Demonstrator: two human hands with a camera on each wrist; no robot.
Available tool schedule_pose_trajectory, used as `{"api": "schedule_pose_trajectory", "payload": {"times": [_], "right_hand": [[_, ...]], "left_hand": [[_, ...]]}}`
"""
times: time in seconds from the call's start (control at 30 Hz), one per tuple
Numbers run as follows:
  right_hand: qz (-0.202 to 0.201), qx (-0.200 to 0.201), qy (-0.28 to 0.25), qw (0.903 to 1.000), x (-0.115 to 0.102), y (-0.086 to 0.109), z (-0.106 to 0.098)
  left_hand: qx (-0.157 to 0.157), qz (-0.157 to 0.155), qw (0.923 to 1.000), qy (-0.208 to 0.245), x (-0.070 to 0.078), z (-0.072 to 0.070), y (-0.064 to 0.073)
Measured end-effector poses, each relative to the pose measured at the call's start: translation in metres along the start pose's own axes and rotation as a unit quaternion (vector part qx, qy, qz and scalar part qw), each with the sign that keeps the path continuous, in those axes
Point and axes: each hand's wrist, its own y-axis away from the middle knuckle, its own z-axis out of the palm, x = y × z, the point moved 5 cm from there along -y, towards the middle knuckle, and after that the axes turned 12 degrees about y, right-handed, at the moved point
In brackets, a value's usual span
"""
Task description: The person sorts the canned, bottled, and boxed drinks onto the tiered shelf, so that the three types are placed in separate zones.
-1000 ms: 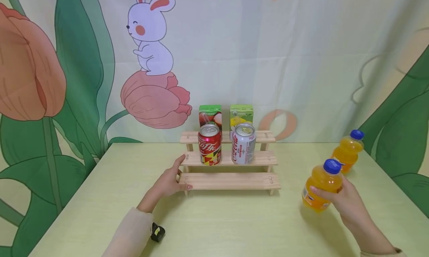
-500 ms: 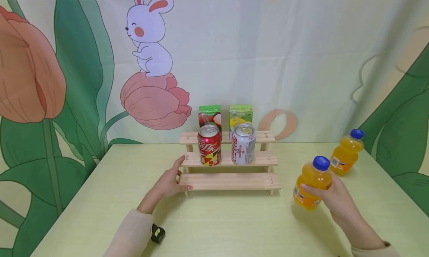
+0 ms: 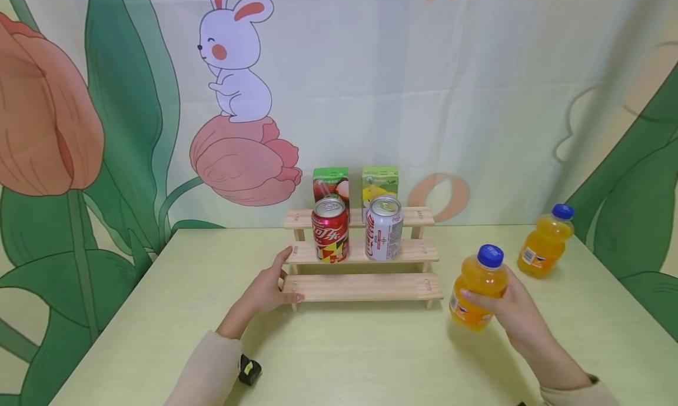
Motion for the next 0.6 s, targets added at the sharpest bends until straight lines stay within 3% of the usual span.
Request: {"api": "schedule_pose_trajectory", "payload": {"times": [0.6], "right_hand": [[-0.028,-0.019,0.001,0.9994,-0.017,0.003,0.018]], "left_hand": [[0.002,0.002,1.0,-0.005,0.002,-0.001,0.002]]}}
